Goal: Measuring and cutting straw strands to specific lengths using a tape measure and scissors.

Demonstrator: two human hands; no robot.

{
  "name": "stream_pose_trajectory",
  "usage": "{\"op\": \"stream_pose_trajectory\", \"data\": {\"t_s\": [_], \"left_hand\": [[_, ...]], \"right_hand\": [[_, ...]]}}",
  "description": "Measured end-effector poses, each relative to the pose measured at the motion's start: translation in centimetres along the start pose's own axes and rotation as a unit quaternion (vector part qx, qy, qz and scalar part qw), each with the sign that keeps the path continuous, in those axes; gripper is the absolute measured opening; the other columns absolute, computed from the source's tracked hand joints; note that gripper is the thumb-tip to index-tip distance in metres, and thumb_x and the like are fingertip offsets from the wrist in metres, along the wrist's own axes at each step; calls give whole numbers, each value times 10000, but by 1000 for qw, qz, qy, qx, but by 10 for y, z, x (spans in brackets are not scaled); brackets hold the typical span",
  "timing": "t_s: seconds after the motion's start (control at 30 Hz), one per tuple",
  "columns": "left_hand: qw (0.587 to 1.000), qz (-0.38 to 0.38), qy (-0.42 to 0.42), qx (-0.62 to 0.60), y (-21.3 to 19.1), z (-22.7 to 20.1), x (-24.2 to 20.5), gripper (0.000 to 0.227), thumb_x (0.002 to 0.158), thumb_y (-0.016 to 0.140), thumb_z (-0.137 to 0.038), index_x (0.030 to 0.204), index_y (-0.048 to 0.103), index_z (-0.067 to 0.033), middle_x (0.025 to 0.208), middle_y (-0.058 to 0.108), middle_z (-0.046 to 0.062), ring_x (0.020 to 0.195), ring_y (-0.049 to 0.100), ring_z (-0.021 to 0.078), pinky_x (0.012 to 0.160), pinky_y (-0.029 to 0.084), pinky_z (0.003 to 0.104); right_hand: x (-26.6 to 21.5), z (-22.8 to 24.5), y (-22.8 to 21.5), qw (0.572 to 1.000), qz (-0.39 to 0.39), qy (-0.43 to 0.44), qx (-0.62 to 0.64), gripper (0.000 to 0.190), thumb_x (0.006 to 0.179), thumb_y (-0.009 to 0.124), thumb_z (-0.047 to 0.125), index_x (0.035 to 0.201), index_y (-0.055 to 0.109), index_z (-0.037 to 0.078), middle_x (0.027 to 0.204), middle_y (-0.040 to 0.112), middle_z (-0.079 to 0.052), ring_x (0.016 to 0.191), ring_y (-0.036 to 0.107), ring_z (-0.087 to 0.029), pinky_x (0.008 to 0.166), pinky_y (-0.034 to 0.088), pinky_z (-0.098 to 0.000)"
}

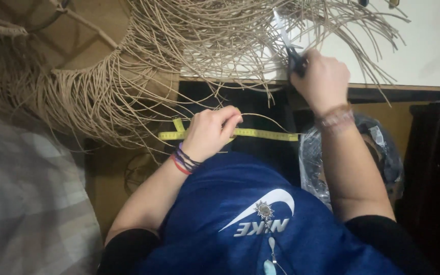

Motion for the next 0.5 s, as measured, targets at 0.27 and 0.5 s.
{"op": "stream_pose_trajectory", "data": {"t_s": [0.27, 0.5], "left_hand": [[997, -17, -28, -68, -16, -6, 3, 214, 1038, 536, -331, 955, 700, -222, 640, 726, -24, 750, 738, 306, 746, 591, 420], [995, -87, 27, -39, -25, -28, 4, 180, 1028, 539, -301, 932, 659, -208, 579, 671, 54, 683, 705, 357, 718, 576, 431]], "right_hand": [[-127, -3, -43, 836, 269, -41, 477, 592, 616, 886, 290, 1147, 744, 72, 696, 769, -135, 712, 732, -275, 699, 574, -396], [-144, 47, -27, 652, 316, -101, 682, 645, 545, 970, 491, 922, 720, 30, 647, 708, -39, 594, 714, -144, 573, 576, -258]]}}
Point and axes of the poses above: each hand's wrist, its own x-axis towards the middle knuckle, its own y-axis out of the palm, z = x × y, the point moved 4 cm from there along x, towards the middle knuckle
